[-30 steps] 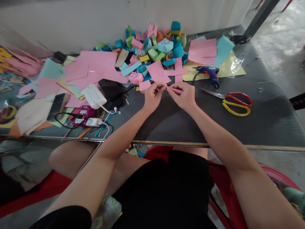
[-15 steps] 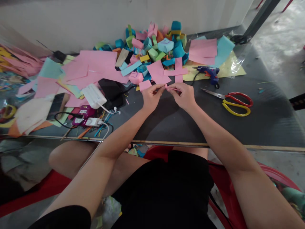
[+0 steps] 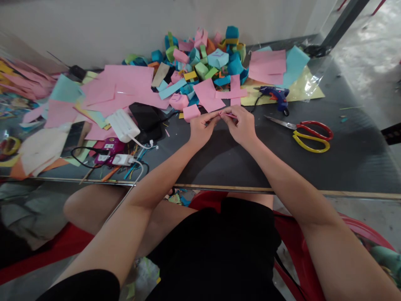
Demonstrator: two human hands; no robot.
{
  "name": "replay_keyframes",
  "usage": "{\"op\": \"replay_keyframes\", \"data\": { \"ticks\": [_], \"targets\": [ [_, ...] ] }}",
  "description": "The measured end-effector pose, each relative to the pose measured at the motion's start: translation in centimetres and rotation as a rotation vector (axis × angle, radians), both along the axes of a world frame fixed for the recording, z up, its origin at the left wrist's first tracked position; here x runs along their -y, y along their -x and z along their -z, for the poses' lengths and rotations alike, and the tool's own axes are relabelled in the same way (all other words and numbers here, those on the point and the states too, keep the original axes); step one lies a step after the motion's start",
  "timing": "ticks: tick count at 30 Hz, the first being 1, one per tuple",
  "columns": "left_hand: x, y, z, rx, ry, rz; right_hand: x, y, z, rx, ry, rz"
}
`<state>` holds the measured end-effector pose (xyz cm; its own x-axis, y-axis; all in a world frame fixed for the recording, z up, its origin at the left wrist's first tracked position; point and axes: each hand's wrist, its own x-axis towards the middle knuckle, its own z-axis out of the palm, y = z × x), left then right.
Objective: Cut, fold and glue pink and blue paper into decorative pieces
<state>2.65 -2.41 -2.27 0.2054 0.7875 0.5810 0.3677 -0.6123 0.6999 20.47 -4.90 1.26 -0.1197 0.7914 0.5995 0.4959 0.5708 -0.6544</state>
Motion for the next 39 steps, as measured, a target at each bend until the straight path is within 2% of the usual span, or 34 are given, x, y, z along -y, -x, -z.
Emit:
{"op": "replay_keyframes", "data": {
  "ticks": [8,16,28,34,39],
  "targets": [
    [0.1,-0.2,0.2,0.024,0.044,0.013,-0.1,0.3,0.7,-0.156,0.111,0.074],
    [0.1,0.0,-0.1,0.026,0.074,0.042,-0.4,0.5,1.0,-0.217,0.139,0.045],
    [0.2,-0.4,0.0,0.065,0.075,0.018,-0.6,0.5,1.3,-0.222,0.142,0.060],
    [0.0,-0.8,0.1,0.126,0.113,0.016,-0.7,0.4,1.1,-0.229,0.112,0.124],
    [-0.3,-0.8,0.5,0.140,0.150,0.042,-0.6,0.4,0.7,-0.331,0.116,0.039]
  ]
}}
